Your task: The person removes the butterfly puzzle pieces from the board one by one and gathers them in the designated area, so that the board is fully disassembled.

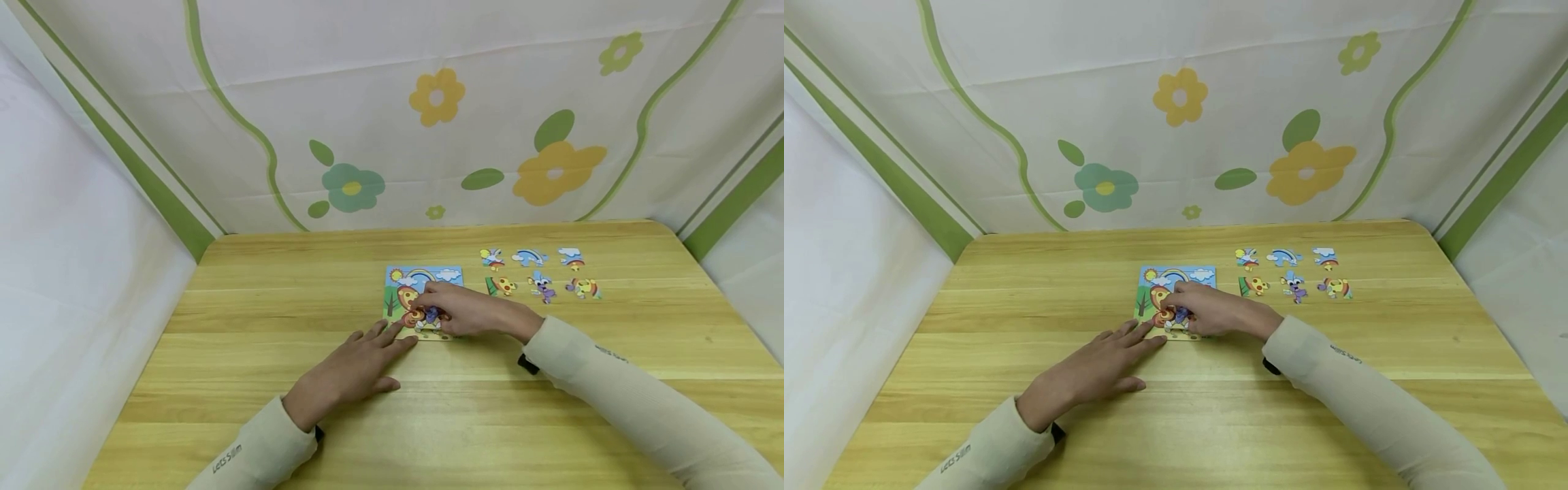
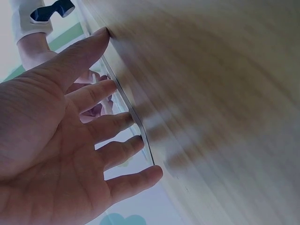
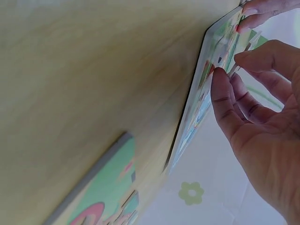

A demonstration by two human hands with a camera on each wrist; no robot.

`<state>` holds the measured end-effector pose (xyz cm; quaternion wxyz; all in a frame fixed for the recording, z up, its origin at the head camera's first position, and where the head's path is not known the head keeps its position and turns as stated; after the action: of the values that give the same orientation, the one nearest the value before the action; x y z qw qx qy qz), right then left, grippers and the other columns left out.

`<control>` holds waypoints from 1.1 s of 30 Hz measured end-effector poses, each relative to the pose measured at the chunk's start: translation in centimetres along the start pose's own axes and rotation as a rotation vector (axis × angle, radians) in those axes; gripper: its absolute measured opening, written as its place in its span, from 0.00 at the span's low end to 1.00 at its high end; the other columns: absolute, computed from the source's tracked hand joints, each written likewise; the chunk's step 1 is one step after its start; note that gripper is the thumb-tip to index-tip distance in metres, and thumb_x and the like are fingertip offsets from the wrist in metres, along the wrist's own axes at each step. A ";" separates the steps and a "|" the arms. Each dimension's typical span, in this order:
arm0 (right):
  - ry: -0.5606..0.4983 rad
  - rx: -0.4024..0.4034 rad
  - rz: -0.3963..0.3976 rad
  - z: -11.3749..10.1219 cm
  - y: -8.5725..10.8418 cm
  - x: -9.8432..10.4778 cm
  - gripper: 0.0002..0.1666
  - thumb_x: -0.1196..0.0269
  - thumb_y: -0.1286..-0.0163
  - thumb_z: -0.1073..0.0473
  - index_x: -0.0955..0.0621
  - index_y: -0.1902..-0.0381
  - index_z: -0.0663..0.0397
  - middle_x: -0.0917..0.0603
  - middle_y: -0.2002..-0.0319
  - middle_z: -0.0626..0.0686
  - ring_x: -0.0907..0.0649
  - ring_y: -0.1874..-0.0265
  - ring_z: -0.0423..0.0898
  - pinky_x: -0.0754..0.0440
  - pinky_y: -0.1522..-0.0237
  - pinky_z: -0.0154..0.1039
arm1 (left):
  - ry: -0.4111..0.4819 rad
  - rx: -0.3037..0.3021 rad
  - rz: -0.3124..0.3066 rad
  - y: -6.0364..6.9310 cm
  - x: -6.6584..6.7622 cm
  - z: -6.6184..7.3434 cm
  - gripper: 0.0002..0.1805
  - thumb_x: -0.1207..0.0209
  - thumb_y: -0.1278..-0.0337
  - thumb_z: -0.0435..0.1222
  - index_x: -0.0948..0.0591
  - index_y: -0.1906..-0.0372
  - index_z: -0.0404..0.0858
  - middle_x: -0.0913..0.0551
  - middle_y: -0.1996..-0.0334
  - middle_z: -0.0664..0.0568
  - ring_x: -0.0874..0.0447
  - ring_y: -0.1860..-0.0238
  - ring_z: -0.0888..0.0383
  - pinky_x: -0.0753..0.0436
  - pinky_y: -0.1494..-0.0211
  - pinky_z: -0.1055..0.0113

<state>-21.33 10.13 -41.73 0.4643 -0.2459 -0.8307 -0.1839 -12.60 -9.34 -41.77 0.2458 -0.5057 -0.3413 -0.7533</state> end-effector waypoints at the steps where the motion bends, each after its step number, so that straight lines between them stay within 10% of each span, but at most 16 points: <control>1: -0.002 0.002 0.008 0.0 0.1 0.1 0.32 0.36 0.35 0.74 0.19 0.33 0.53 0.19 0.45 0.53 0.22 0.50 0.46 0.21 0.49 0.44 | -0.001 0.000 0.001 0.0 0.0 0.0 0.40 0.37 0.28 0.52 0.37 0.18 0.50 0.45 0.16 0.44 0.43 0.18 0.38 0.29 0.25 0.35; 33: 0.045 -0.107 0.162 4.0 9.2 3.1 0.35 0.44 0.37 0.82 0.16 0.38 0.50 0.17 0.46 0.47 0.21 0.49 0.45 0.21 0.53 0.43 | -0.004 -0.009 0.015 0.1 0.0 0.0 0.40 0.37 0.29 0.51 0.36 0.18 0.49 0.44 0.16 0.44 0.42 0.18 0.38 0.28 0.27 0.35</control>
<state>-20.14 20.46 -40.32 0.4823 -0.3325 -0.7865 -0.1955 -12.57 -9.40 -41.77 0.2487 -0.5108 -0.3344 -0.7520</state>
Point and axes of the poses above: each hand's wrist, its own y-axis away from the middle knuckle, its own x-axis out of the back of the hand, z = x × y, the point moved 4 cm from there along -y, towards the middle knuckle
